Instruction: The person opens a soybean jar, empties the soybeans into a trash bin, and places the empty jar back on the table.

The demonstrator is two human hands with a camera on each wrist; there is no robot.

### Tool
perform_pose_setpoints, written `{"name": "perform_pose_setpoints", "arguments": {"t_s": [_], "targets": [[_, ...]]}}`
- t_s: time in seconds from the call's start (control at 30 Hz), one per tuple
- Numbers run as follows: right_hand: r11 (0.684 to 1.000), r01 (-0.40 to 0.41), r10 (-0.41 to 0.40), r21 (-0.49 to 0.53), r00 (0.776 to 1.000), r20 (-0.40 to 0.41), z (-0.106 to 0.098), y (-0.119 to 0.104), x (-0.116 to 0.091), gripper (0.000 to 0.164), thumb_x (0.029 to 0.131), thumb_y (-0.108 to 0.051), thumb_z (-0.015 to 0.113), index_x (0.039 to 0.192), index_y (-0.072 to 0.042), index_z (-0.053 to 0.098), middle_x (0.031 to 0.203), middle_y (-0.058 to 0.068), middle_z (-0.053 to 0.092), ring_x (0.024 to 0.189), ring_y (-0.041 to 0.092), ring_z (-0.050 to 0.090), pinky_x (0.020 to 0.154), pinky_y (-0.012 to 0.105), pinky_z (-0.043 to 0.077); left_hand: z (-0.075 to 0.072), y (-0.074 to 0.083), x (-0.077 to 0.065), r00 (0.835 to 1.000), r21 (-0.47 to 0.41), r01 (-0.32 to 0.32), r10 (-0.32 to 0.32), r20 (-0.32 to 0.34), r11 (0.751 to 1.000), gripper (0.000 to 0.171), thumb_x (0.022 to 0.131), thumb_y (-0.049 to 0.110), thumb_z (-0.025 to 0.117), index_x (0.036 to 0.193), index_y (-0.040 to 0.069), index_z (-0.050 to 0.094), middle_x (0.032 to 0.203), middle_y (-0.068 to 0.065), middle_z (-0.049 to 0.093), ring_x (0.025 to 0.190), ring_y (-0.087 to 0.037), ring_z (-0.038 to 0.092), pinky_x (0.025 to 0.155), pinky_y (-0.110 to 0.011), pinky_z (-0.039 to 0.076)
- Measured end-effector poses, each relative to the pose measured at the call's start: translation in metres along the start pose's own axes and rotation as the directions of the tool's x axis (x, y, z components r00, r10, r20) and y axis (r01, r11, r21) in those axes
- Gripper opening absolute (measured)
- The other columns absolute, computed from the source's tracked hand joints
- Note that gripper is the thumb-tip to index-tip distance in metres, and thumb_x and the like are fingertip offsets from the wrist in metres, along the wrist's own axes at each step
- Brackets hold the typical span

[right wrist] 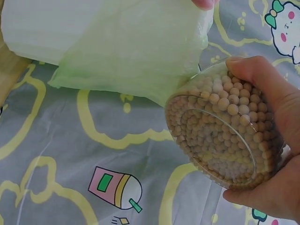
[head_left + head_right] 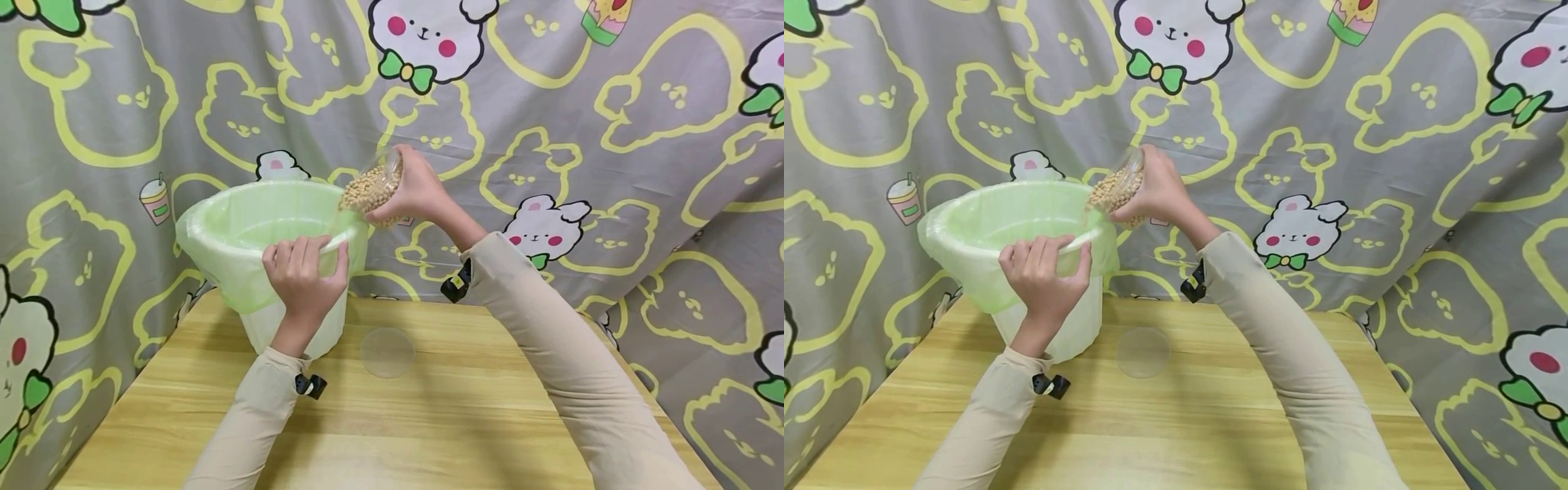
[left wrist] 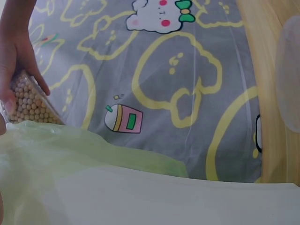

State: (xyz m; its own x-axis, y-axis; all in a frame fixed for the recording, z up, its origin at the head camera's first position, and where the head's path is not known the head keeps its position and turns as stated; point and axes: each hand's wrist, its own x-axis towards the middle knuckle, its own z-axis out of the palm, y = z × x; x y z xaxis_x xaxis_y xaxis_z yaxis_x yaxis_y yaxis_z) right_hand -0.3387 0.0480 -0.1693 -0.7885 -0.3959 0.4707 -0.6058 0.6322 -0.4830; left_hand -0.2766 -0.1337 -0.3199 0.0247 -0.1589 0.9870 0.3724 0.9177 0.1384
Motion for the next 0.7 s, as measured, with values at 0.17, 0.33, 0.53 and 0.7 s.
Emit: {"name": "perform_pose_setpoints", "arguments": {"t_s": [0.17, 0.33, 0.53, 0.7], "targets": [[1.0, -0.003, 0.003, -0.001, 1.0, 0.008, -0.0003, 0.0002, 0.0004, 0.111, 0.053, -0.029, 0.099, 0.144, -0.002, 0.041, 0.127, 0.012, 0.056, 0.111, 0.024, 0.056, 0.098, 0.039, 0.051, 0.0005, 0.0003, 0.0, 1.0, 0.004, -0.002, 0.002, 0.0, 1.0, 0.023, 0.085, 0.028, 0.075, 0.086, 0.005, 0.074, 0.073, -0.011, 0.068, 0.071, -0.033, 0.053, 0.087, -0.049, 0.036], [1.0, 0.028, -0.027, -0.015, 1.0, 0.01, -0.0004, -0.0015, 0.0019, 0.108, 0.053, -0.028, 0.098, 0.142, -0.001, 0.043, 0.126, 0.013, 0.056, 0.11, 0.025, 0.055, 0.097, 0.04, 0.051, 0.0006, 0.0003, 0.0, 1.0, 0.01, -0.005, 0.005, -0.001, 1.0, 0.023, 0.085, 0.028, 0.074, 0.086, 0.005, 0.074, 0.073, -0.011, 0.067, 0.071, -0.033, 0.052, 0.087, -0.049, 0.036], [0.999, 0.029, -0.028, -0.043, 0.999, 0.032, -0.0012, -0.0054, 0.0037, 0.107, 0.054, -0.029, 0.098, 0.141, -0.003, 0.043, 0.124, 0.012, 0.055, 0.109, 0.024, 0.054, 0.095, 0.04, 0.05, 0.001, -0.0003, -0.0003, 1.0, 0.013, -0.009, 0.009, 0.001, 1.0, 0.024, 0.085, 0.029, 0.074, 0.086, 0.005, 0.074, 0.072, -0.011, 0.067, 0.07, -0.033, 0.051, 0.087, -0.049, 0.036], [0.996, 0.023, -0.018, -0.084, 0.998, 0.056, -0.0026, -0.0083, 0.0048, 0.11, 0.055, -0.033, 0.098, 0.145, -0.004, 0.04, 0.126, 0.011, 0.054, 0.111, 0.024, 0.053, 0.095, 0.04, 0.051, 0.0016, -0.0003, -0.0009, 1.0, 0.014, -0.008, 0.008, -0.003, 1.0, 0.024, 0.085, 0.029, 0.074, 0.086, 0.005, 0.074, 0.073, -0.011, 0.067, 0.07, -0.033, 0.052, 0.087, -0.049, 0.036]]}}
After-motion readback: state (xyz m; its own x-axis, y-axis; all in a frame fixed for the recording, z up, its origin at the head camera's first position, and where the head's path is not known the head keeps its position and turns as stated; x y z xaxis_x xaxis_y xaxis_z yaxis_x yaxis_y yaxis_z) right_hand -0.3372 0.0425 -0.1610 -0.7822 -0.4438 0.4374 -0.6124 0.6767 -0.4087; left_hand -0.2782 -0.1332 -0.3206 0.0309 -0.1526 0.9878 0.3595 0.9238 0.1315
